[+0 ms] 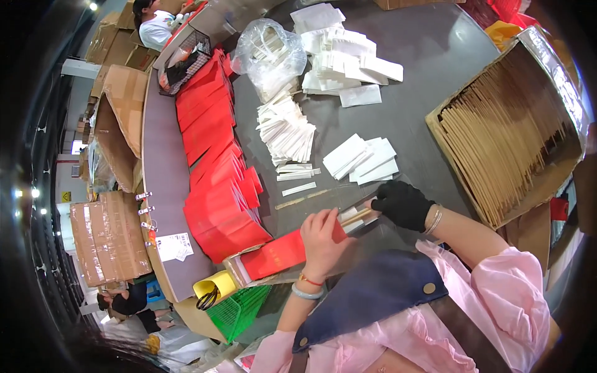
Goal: Pack sets of incense sticks into a wooden tray at a workbench.
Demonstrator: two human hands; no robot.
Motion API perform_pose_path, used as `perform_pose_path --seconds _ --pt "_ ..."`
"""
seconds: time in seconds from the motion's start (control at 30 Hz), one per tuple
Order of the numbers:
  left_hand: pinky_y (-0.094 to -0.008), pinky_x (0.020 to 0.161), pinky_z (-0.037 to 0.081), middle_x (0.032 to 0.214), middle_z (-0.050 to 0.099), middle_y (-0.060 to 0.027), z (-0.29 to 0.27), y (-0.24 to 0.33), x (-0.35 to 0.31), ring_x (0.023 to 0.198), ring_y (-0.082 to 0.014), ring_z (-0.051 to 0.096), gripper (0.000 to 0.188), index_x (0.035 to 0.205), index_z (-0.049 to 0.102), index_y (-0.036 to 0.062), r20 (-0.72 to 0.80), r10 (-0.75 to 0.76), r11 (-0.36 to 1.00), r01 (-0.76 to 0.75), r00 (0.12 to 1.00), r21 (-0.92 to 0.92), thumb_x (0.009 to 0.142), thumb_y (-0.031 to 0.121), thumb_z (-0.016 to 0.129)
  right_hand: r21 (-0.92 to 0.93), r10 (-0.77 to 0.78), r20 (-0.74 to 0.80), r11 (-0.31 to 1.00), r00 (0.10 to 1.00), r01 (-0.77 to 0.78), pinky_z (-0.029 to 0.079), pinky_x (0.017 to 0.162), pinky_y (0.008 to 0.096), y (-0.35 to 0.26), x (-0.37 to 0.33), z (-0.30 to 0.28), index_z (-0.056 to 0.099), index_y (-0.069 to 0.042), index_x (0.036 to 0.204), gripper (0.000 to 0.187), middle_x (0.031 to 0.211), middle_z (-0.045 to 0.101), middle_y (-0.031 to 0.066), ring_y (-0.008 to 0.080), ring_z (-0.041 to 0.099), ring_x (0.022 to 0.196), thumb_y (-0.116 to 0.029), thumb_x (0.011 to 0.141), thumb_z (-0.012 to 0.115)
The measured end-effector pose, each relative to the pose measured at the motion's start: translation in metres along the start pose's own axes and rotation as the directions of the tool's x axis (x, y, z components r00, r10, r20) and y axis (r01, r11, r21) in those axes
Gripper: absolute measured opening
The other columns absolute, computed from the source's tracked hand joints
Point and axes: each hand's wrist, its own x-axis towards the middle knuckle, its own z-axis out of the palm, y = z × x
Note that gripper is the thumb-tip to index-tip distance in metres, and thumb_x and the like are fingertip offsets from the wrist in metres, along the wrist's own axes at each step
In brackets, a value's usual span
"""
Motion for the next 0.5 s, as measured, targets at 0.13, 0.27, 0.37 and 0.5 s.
perform_pose_path --seconds 0.13,0.27,0.37,0.5 --pt "-0.0471 0.097 0.038 0.124 0.055 -0.0089 0.006 -0.012 -0.008 0.113 -0.0333 0.048 0.074 0.127 0.056 0.005 -0.023 0.013 0.997 -0.011 1.0 0.07 0.061 0.02 0.085 0.044 0.304 -0.158 0.953 0.94 -0.301 0.05 0.075 0.0403 0.026 -0.019 0.004 0.07 -0.01 0.085 0.01 0.084 0.065 0.0122 0.0312 0.061 0.083 -0.013 0.076 0.072" --pt "-0.0471 0.096 0.039 0.126 0.053 -0.0106 0.014 0.001 0.01 0.114 -0.0346 0.048 0.074 0.129 0.054 0.0061 -0.004 0.051 0.998 -0.051 0.999 -0.031 0.062 0.014 0.084 0.534 0.325 -0.068 0.81 0.943 -0.241 0.051 0.077 0.0382 -0.037 0.007 0.053 0.065 -0.007 0.104 0.032 0.094 0.063 0.0149 0.031 0.062 0.088 -0.003 0.073 0.073" --pt "-0.046 0.096 0.04 0.126 0.053 -0.0128 0.003 -0.003 0.017 0.113 -0.0352 0.049 0.072 0.131 0.054 0.0106 0.074 0.066 0.998 -0.066 0.995 0.006 0.064 0.016 0.082 0.605 0.266 0.11 0.746 0.958 -0.277 0.049 0.083 0.0408 -0.055 0.027 0.029 0.061 -0.008 0.116 0.05 0.11 0.061 0.0148 0.0298 0.061 0.099 -0.017 0.071 0.078" --pt "-0.0455 0.081 0.045 0.108 0.054 -0.0127 -0.022 0.006 0.027 0.102 -0.0342 0.051 0.043 0.105 0.064 0.0146 0.347 0.156 0.965 -0.217 0.925 0.145 0.064 0.01 0.073 -0.074 0.187 -0.033 0.979 0.982 -0.189 0.036 0.098 0.0488 -0.039 0.02 -0.011 0.061 -0.012 0.113 0.068 0.111 0.061 0.0094 0.03 0.057 0.105 -0.042 0.056 0.084"
